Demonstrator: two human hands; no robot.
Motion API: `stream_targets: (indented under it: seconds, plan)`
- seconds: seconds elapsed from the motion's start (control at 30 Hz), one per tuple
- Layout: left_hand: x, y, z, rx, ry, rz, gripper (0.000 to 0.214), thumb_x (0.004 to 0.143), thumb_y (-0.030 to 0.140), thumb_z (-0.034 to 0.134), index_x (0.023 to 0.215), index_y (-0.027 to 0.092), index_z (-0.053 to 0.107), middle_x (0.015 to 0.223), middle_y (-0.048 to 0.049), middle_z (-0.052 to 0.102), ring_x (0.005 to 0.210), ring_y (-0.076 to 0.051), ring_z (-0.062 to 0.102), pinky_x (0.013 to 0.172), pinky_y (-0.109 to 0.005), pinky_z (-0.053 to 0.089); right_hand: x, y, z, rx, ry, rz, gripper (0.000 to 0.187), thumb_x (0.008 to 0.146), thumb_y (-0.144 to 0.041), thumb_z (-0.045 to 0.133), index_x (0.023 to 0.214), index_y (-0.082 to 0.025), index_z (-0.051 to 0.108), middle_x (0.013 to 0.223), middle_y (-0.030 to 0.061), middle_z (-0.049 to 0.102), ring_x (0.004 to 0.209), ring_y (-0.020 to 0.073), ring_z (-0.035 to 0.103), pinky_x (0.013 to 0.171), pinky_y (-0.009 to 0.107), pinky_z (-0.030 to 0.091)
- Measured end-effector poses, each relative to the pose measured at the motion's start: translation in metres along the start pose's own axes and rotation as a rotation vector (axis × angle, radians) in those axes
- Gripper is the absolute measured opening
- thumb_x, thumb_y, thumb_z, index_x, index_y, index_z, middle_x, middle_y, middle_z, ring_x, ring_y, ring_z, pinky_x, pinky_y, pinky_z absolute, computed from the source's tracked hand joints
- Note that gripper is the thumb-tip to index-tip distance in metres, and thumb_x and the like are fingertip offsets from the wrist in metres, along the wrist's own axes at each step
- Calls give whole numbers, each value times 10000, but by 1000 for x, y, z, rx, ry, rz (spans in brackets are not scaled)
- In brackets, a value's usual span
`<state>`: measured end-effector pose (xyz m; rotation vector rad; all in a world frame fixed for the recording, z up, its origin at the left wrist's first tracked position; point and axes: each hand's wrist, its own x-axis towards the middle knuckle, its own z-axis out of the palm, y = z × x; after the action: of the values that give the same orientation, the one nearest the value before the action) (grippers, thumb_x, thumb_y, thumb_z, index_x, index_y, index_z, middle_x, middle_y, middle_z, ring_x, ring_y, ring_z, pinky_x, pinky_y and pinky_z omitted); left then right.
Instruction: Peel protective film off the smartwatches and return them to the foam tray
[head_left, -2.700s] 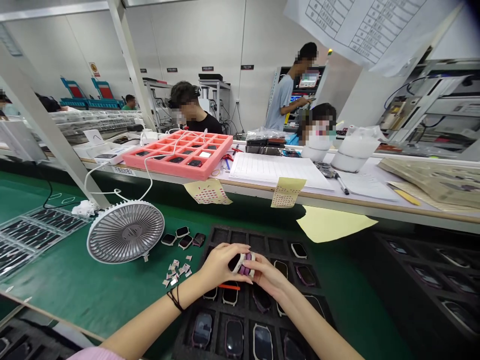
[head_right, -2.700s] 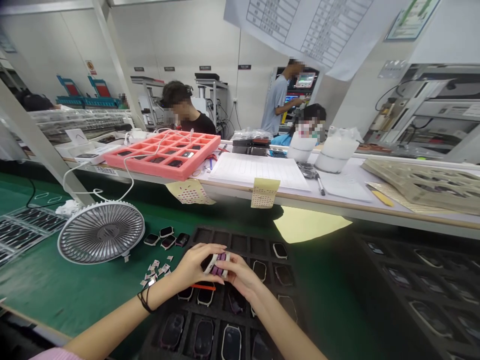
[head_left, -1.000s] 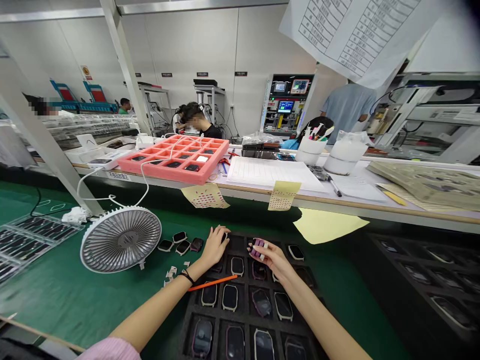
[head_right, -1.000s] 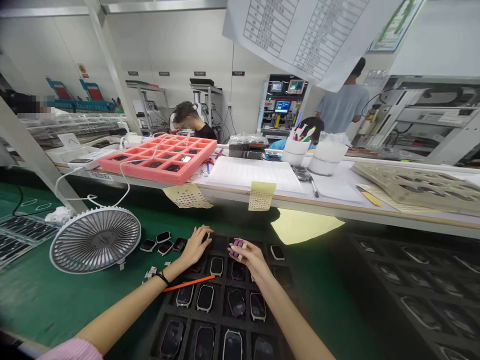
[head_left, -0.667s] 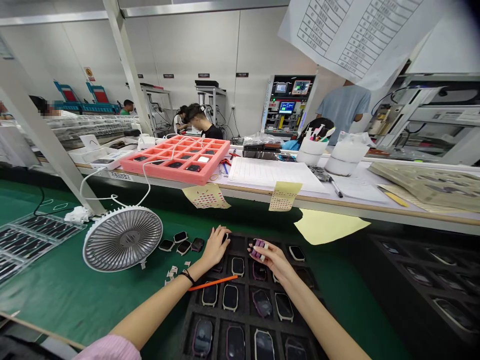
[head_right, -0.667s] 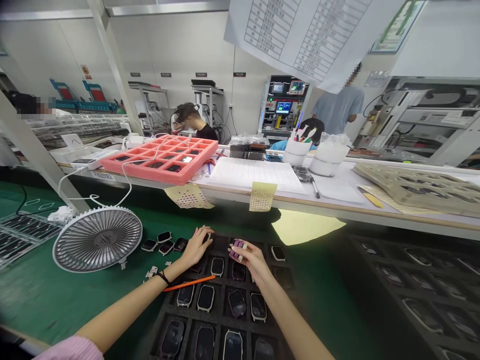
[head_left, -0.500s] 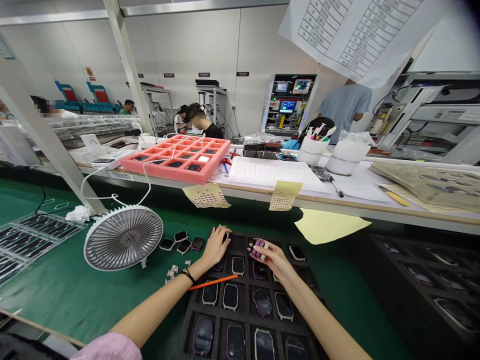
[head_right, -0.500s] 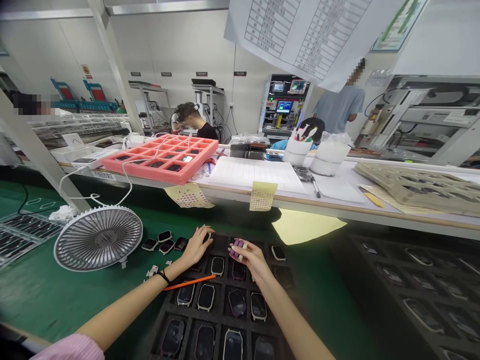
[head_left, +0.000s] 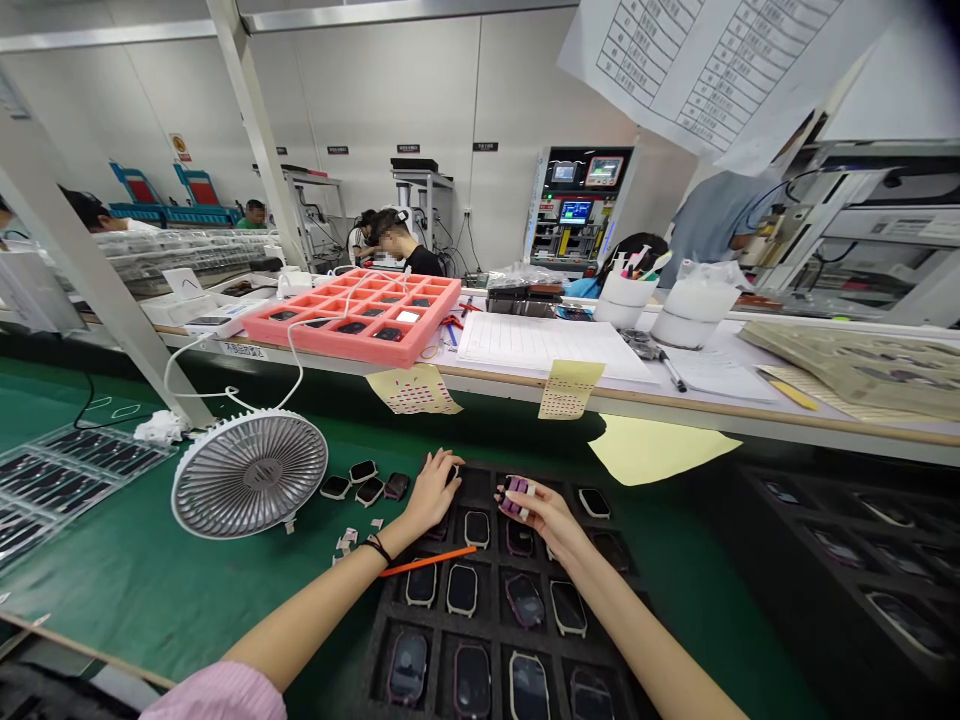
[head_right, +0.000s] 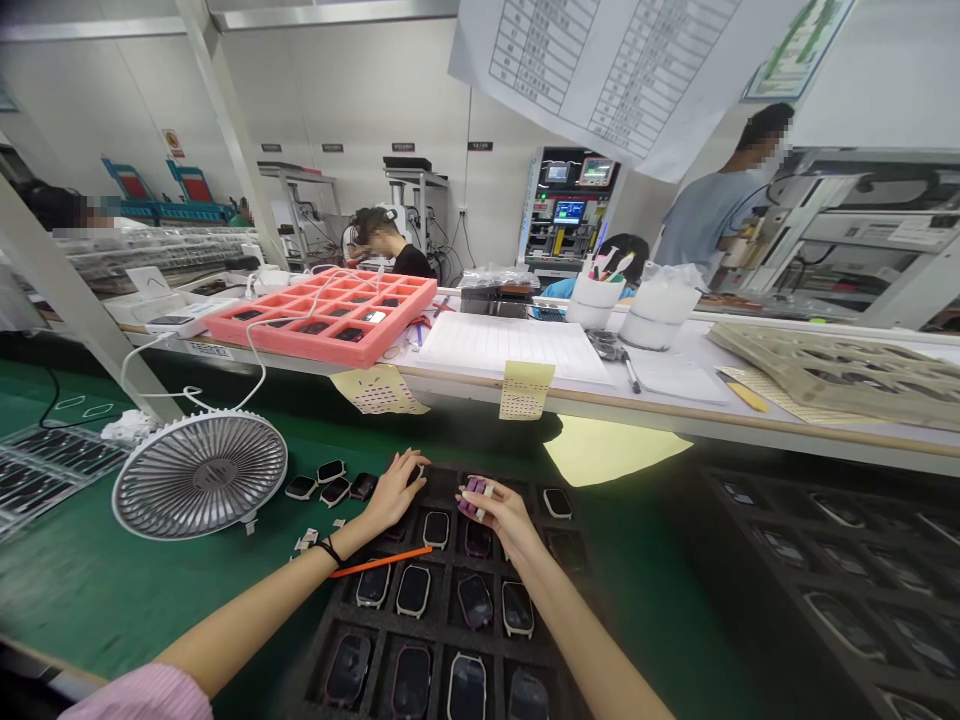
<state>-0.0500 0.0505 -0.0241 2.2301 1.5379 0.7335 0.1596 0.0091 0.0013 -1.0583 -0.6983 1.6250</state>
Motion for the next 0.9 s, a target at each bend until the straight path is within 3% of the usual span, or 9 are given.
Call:
stream_targets:
  seconds: [0.17,0.27,0.37,0.47,0.57,0.7,0.8,0.9]
  plan:
    - [-2,7,-5,15,-18,51,258,912,190,374,1142,201,492,1339,-98,462,1366,-241,289,1152,-520,128,2,1,-1,-9,-11,-7,490,437,-241,886,866,-130,676,861,88,721,783,232,695,715,305,565]
    - [-3,21,-16,-25,-77,173,368,896,199,426,1263,232,435,1442,-88,357,1398,-228,215,1153,-534,69,2,1,-2,-18,-34,-8,484,454,-245,881,880,-138,677,856,78,720,777,222,693,723,305,563]
    - [-1,41,-27,-208,-237,396,642,820,230,589,1394,251,303,1501,-92,259,1390,-228,238,1150,-449,199,1,-1,-2,-28,-69,-8,483,452,-245,881,879,-149,678,821,52,715,740,199,685,687,287,562]
    - [5,62,-29,-388,-361,515,673,776,281,673,1373,234,365,1393,-93,444,1275,-212,433,1065,-344,363,-1,-3,-2,-47,-111,-8,437,405,-240,892,767,-134,671,691,23,684,608,157,646,559,234,535]
    - [13,75,-25,-440,-341,509,562,741,335,713,1250,210,509,1247,-74,581,1147,-209,547,975,-299,430,-3,-7,-2,-65,-139,-29,413,420,-296,889,715,-121,659,641,21,656,557,135,609,501,207,499]
    - [26,78,-21,-253,-219,425,529,722,409,717,1179,207,542,1156,-48,630,1040,-190,599,897,-254,455,0,-15,-9,-104,-105,-110,443,575,-456,807,846,-133,670,757,54,673,651,163,636,571,251,536]
    - [36,75,-18,-105,-175,360,533,711,424,722,1167,211,549,1133,-57,632,1024,-214,593,892,-289,452,6,-21,-19,-175,-6,-194,506,697,-541,686,1021,-155,635,806,70,674,689,200,658,644,333,560]
    - [42,71,-11,3,-225,337,577,616,460,783,1103,207,601,1024,-69,662,956,-252,610,827,-312,470,13,-22,-30,-311,118,-286,581,751,-598,577,1121,-150,585,772,75,657,671,223,659,642,375,553]
